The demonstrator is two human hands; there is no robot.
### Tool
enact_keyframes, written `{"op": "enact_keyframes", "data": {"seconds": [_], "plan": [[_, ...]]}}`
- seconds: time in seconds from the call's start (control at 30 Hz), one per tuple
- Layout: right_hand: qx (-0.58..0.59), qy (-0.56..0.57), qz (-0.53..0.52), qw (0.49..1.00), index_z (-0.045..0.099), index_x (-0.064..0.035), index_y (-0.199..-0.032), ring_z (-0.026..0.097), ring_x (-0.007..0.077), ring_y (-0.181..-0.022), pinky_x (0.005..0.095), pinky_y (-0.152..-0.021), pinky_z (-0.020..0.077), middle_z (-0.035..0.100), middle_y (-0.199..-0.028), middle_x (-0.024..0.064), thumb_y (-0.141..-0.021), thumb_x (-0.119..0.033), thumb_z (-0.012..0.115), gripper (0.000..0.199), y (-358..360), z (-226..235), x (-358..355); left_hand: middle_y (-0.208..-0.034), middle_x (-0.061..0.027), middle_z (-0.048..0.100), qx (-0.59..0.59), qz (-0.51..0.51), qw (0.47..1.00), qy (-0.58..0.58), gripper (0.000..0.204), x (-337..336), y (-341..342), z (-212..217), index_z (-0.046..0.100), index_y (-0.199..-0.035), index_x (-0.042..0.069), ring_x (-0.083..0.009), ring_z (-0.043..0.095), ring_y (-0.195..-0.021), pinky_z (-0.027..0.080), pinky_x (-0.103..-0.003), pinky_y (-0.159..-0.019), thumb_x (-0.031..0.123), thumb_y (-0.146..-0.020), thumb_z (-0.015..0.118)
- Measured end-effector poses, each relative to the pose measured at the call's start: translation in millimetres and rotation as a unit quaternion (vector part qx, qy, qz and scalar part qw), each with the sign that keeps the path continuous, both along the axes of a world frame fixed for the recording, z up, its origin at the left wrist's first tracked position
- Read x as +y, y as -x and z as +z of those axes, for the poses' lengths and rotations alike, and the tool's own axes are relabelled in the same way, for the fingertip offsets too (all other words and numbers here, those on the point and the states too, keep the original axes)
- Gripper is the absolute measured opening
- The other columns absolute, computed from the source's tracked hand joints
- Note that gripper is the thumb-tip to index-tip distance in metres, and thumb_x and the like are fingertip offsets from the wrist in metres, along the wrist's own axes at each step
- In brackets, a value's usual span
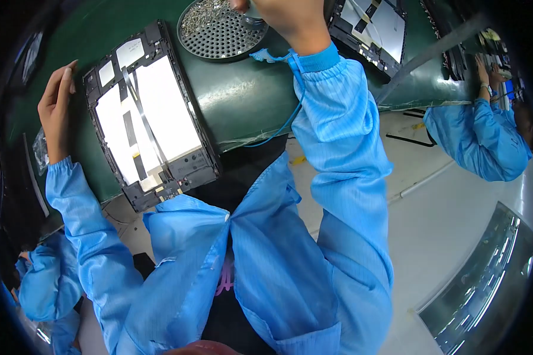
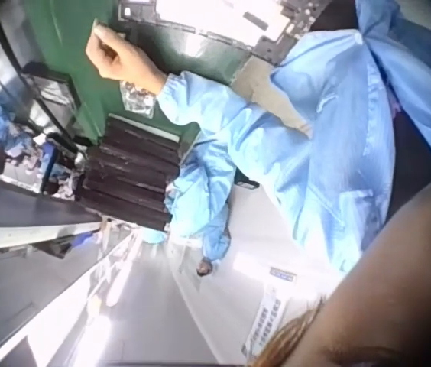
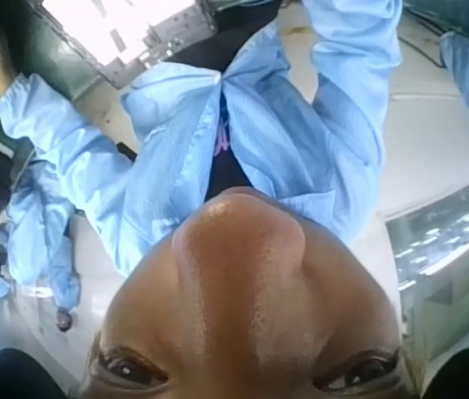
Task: Assembling tablet screen components using an electric screwdriver on a production line.
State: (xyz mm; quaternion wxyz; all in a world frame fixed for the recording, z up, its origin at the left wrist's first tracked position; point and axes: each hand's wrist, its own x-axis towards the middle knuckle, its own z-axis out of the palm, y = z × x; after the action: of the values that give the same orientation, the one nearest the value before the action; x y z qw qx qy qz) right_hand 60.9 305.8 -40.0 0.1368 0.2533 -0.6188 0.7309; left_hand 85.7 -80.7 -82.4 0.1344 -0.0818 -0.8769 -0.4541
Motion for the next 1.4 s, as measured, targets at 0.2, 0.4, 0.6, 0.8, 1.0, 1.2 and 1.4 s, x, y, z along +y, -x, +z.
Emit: {"op": "enact_keyframes", "data": {"seconds": [0.2, 0.4, 0.6, 0.8, 1.0, 1.2, 1.4], "plan": [[0.044, -0.009, 0.017, 0.999, 0.059, 0.0079, -0.115, 0.056, 0.0112, -0.051, 0.0248, -0.047, 0.0481, 0.072, -0.100, 0.0225, -0.084, 0.003, 0.052, 0.033, 2.2, -3.7, -0.7, -0.106, -0.0005, 0.068, -0.006, -0.069, 0.997, 0.043, 0.022, 4.8, -1.4, -0.5, 0.073, -0.113, 0.002, -0.0080, 0.061, -0.093, 0.045, -0.020, -0.080, 0.016, -0.097, 0.068], [-0.008, -0.014, -0.011, 1.000, 0.059, 0.0081, -0.115, 0.056, 0.0114, -0.051, 0.0246, -0.047, 0.0484, 0.072, -0.099, 0.0226, -0.084, 0.002, 0.053, 0.032, -1.0, -2.0, -2.4, -0.105, -0.0020, 0.069, -0.033, -0.083, 0.995, 0.044, 0.020, 3.6, -1.7, -0.9, 0.074, -0.109, 0.001, -0.0083, 0.061, -0.092, 0.046, -0.020, -0.080, 0.014, -0.094, 0.071], [0.000, -0.017, -0.006, 1.000, 0.059, 0.0077, -0.116, 0.056, 0.0111, -0.051, 0.0245, -0.047, 0.0486, 0.072, -0.099, 0.0225, -0.086, 0.001, 0.053, 0.032, -0.7, -3.0, -2.1, -0.104, -0.0029, 0.068, -0.087, -0.027, 0.993, 0.076, 0.020, -1.8, -2.3, -4.1, 0.072, -0.112, 0.000, -0.0091, 0.061, -0.095, 0.045, -0.021, -0.084, 0.012, -0.096, 0.068], [0.052, -0.015, 0.023, 0.998, 0.059, 0.0080, -0.116, 0.056, 0.0110, -0.051, 0.0248, -0.047, 0.0490, 0.072, -0.099, 0.0224, -0.086, 0.001, 0.053, 0.032, 2.0, -6.3, -1.1, -0.096, -0.0004, 0.066, -0.059, -0.035, 0.996, 0.048, 0.023, -4.7, -2.2, -5.8, 0.073, -0.114, 0.002, -0.0065, 0.054, -0.084, 0.042, -0.019, -0.075, 0.018, -0.099, 0.066], [-0.070, 0.201, 0.105, 0.971, 0.059, 0.0079, -0.116, 0.056, 0.0111, -0.051, 0.0246, -0.047, 0.0487, 0.072, -0.098, 0.0221, -0.085, 0.001, 0.053, 0.032, -2.4, -4.4, -12.6, -0.091, 0.0021, 0.061, -0.070, -0.036, 0.996, 0.052, 0.025, -7.9, -4.2, -4.3, 0.073, -0.113, 0.002, -0.0059, 0.048, -0.079, 0.035, -0.021, -0.067, 0.021, -0.102, 0.061], [0.001, -0.025, -0.013, 1.000, 0.060, 0.0073, -0.112, 0.056, 0.0109, -0.051, 0.0250, -0.047, 0.0486, 0.072, -0.097, 0.0219, -0.085, 0.001, 0.053, 0.029, -4.5, -3.2, -9.4, -0.099, -0.0002, 0.066, -0.071, -0.059, 0.995, 0.032, 0.023, -9.8, -3.1, -3.6, 0.073, -0.110, 0.000, -0.0076, 0.052, -0.084, 0.041, -0.020, -0.076, 0.019, -0.100, 0.064], [0.028, -0.050, -0.001, 0.998, 0.060, 0.0061, -0.108, 0.055, 0.0107, -0.051, 0.0251, -0.047, 0.0487, 0.072, -0.098, 0.0214, -0.085, 0.002, 0.053, 0.024, 0.2, -6.4, -6.5, -0.100, -0.0009, 0.067, -0.096, -0.062, 0.993, 0.012, 0.022, -13.1, -0.7, -2.8, 0.072, -0.110, 0.000, -0.0076, 0.055, -0.088, 0.043, -0.020, -0.080, 0.017, -0.099, 0.066]]}}
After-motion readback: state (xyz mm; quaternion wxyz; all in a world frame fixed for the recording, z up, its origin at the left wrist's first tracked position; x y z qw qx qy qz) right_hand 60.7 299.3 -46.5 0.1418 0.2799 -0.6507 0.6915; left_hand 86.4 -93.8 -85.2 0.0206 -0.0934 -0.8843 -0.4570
